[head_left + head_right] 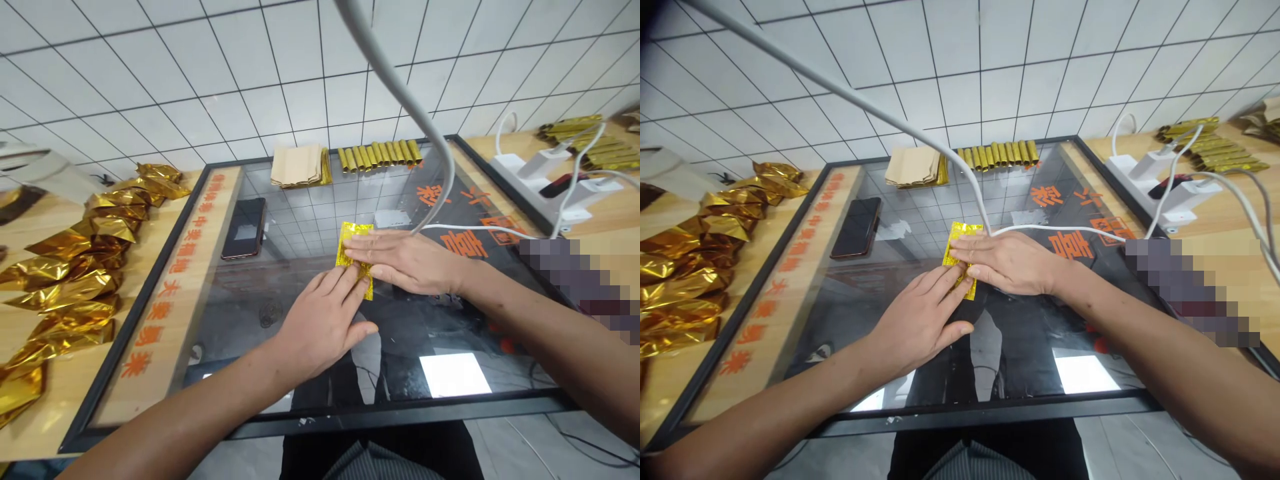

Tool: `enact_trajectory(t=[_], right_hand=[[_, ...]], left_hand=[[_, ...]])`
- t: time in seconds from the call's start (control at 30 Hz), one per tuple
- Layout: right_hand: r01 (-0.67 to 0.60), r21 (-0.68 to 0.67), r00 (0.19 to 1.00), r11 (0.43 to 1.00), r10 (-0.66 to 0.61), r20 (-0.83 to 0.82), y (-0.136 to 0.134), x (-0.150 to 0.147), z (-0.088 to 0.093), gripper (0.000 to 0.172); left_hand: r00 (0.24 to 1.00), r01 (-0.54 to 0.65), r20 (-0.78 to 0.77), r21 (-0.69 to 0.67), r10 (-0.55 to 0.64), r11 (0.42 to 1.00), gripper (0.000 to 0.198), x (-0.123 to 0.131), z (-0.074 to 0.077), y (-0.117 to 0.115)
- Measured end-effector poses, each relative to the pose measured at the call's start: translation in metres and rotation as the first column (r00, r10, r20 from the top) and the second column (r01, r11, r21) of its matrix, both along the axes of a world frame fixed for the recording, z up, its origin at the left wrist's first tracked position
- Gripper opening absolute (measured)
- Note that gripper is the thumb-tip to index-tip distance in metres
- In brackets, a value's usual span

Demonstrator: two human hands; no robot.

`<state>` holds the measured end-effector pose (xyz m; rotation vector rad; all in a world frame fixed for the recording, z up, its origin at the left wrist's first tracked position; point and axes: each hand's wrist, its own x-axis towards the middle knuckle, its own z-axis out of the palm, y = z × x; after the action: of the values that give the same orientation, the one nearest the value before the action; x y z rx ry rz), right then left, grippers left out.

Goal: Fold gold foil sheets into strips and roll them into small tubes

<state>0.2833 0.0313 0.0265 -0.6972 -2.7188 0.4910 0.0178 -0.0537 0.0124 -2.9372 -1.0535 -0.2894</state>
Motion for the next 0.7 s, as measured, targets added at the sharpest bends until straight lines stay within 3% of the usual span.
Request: enact_trajectory(t=[0.27, 0.47, 0.7], right_hand=[[0.095, 0.047, 0.994, 0.994, -0.097, 0.047, 0.013, 0.005, -0.017, 0.063], [0.204, 0.072, 0.977, 0.976, -0.208, 0.044, 0.015, 0.009, -0.012, 0.065], [-0.011, 0.011, 1.000, 1.000, 0.011, 0.016, -0.005, -0.017, -0.004, 0.062]], left_hand=[[1.000, -0.030, -0.002, -0.016, 0.030, 0.999, 0.074, 0.001, -0.004, -0.007], [1.000, -0.025, -0.005, -0.019, 0.025, 0.999, 0.075, 0.001, -0.007, -0.008], [1.000, -0.028, -0.004, -0.042, 0.028, 0.999, 0.076, 0.003, -0.006, -0.007]])
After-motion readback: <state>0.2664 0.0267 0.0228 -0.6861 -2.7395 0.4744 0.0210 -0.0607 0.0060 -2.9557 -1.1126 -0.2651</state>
